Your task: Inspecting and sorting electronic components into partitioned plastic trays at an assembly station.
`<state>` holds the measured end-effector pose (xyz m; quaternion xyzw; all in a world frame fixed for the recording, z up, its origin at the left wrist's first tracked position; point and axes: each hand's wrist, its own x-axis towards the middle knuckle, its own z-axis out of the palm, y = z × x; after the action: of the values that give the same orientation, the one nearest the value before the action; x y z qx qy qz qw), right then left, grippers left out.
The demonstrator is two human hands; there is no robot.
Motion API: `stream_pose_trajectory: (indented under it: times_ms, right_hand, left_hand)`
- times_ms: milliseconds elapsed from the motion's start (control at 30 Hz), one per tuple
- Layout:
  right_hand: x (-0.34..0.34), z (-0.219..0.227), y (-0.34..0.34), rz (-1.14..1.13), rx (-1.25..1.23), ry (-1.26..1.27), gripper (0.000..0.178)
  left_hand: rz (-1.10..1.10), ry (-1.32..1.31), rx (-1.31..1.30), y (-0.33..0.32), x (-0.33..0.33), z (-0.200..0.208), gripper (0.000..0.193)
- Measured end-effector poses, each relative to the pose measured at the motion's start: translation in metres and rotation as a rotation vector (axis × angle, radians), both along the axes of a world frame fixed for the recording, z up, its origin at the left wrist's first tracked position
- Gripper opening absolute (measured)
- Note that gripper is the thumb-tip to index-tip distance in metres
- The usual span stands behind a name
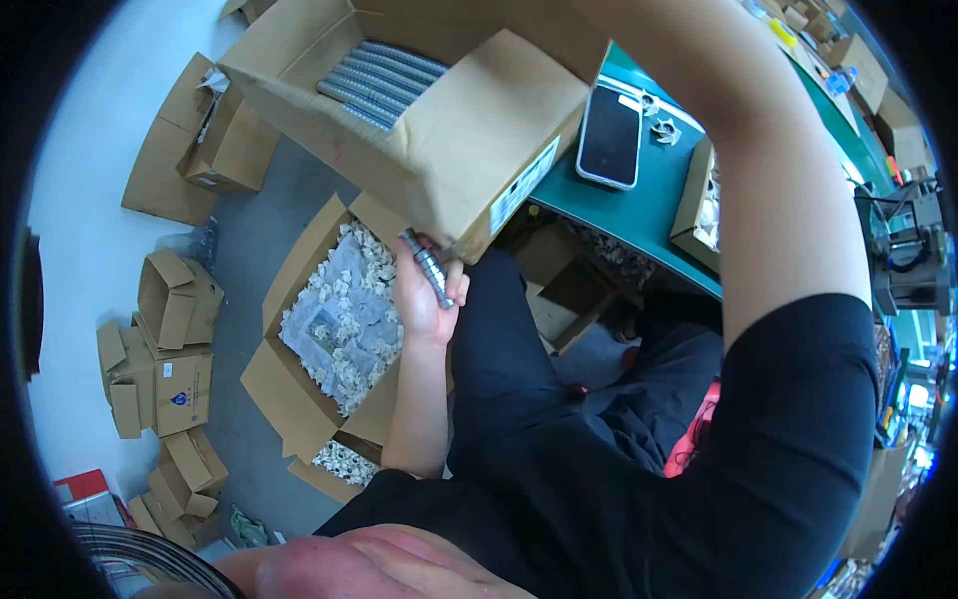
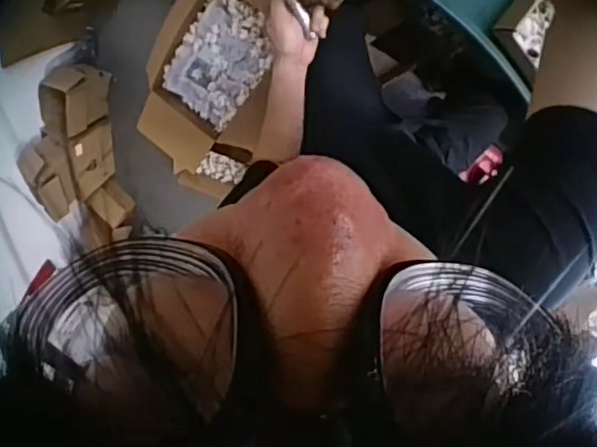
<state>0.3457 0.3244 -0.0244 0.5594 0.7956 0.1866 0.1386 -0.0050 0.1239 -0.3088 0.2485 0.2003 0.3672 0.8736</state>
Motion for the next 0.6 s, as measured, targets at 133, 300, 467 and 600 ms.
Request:
stream_pose_trajectory:
  times_ms: [133, 300, 467, 600]
  right_hand:
    - [-0.006, -0.012, -0.063, 0.138, 0.179, 0.415, 0.026]
    - [-0.040, -0.073, -0.134, -0.118, -0.084, 0.688, 0.057]
    - [-0.051, -0.094, -0.174, -0.130, 0.308, 0.651, 0.042]
    - [-0.031, -0.082, -0.230, -0.438, 0.610, 1.177, 0.037]
  left_hand:
    - [-0.136, 0.127, 0.031, -0.006, 0.037, 0.001, 0.051]
    - [-0.146, 0.271, 0.185, -0.007, 0.059, 0.001, 0.051]
    - [-0.121, 0.208, 0.339, 0.003, 0.024, 0.004, 0.049]
    - [0.099, 0.245, 0.365, 0.018, -0.014, 0.042, 0.047]
